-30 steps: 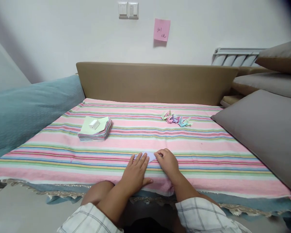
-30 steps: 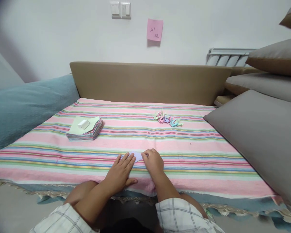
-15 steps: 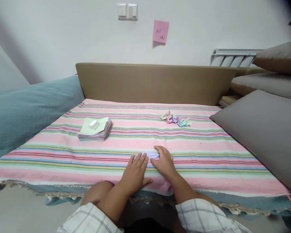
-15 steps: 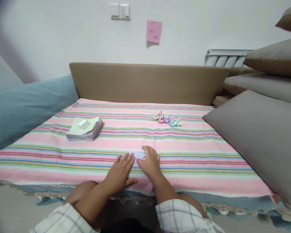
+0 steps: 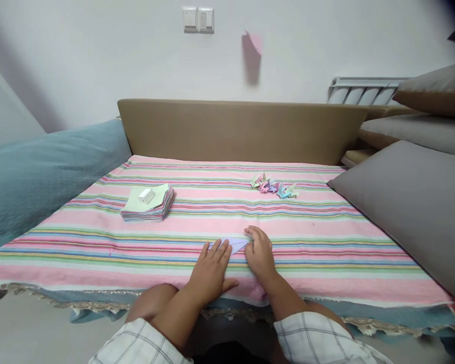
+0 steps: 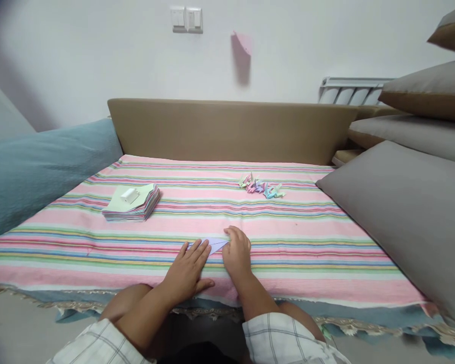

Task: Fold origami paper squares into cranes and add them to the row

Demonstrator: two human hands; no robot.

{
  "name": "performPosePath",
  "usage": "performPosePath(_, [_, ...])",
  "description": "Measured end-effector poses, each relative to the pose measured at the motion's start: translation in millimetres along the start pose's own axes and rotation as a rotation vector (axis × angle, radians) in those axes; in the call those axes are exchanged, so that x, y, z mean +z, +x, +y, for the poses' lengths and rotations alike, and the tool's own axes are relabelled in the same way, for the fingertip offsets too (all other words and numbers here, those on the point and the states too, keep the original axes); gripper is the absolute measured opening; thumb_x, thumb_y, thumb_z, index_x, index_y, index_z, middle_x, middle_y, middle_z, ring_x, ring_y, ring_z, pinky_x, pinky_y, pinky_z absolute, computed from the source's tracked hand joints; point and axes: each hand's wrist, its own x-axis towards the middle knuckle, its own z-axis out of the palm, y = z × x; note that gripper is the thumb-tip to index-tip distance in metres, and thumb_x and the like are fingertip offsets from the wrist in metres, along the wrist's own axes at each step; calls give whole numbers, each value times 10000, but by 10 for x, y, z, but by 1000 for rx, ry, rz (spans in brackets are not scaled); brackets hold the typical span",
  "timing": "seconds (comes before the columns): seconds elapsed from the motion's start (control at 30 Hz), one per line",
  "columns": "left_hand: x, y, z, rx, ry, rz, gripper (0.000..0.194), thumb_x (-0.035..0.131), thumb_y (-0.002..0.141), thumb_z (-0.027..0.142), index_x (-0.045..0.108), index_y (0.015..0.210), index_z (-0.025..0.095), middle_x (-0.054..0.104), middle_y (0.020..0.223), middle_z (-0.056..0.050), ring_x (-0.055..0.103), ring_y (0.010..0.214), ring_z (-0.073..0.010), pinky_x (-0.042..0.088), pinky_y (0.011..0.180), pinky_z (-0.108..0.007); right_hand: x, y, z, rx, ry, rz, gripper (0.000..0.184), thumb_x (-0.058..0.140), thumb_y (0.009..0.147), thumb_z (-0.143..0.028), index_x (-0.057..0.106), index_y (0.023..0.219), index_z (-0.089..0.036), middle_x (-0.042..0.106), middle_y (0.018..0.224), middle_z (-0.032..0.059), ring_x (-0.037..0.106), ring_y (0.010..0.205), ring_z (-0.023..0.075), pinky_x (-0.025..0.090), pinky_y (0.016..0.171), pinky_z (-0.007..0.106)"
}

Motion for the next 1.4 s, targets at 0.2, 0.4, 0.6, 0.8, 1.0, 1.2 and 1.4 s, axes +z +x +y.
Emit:
performPosePath(0.2, [13,-17,14,-6,-53,20,839,478,747,657,280,1409,181,313,1462,-111,252,1347,-301,136,1101,-516,-28,-121,-274,-347,33,-279,544,324,763,-68,437,1293,-114,562,1242,110,493,1155,186,330,1049,424])
performPosePath(0.4, [-102,-2,-67,-39,-209,80,661,542,779,504,381,1348,210,430,1394,-99,360,1285,-284,215,1066,-517,33,-97,-232,-259,12,-326,467,316,850,-125,453,1296,-119,572,1234,113,516,1129,194,413,985,393])
performPosePath(0.6, [-198,28,-365,-373,-322,312,198,504,826,253,650,955,217,682,950,-36,582,915,-200,412,864,-370,22,-80,-286,-226,-36,-382,396,373,868,-151,529,1232,-150,591,1203,78,500,1118,198,375,1002,377])
performPosePath(0.8, [-198,47,-394,-390,-297,264,131,548,812,266,676,828,240,685,844,-3,585,836,-187,402,802,-344,-9,-67,-340,-277,-94,-404,419,401,841,-104,558,1212,-219,580,1193,65,484,1087,198,380,958,361])
performPosePath(1.0, [-192,41,-388,-321,-230,265,162,516,844,253,673,810,231,670,811,-14,573,797,-178,392,770,-335,-19,-69,-356,-273,-161,-427,467,424,829,-86,551,1229,-290,556,1209,57,466,1095,199,361,957,355])
performPosePath(1.2, [-174,49,-400,-259,-157,246,205,484,863,238,687,838,228,660,805,-38,568,782,-182,394,747,-333,19,-90,-327,-305,-212,-427,506,448,828,-91,512,1257,-351,547,1209,48,456,1089,206,355,940,362])
performPosePath(1.4, [-171,55,-421,-264,-113,223,207,481,865,230,685,829,217,648,816,-43,556,776,-185,400,732,-326,27,-105,-341,-326,-259,-443,470,433,847,-101,532,1236,-344,468,1352,18,408,1151,229,327,960,392])
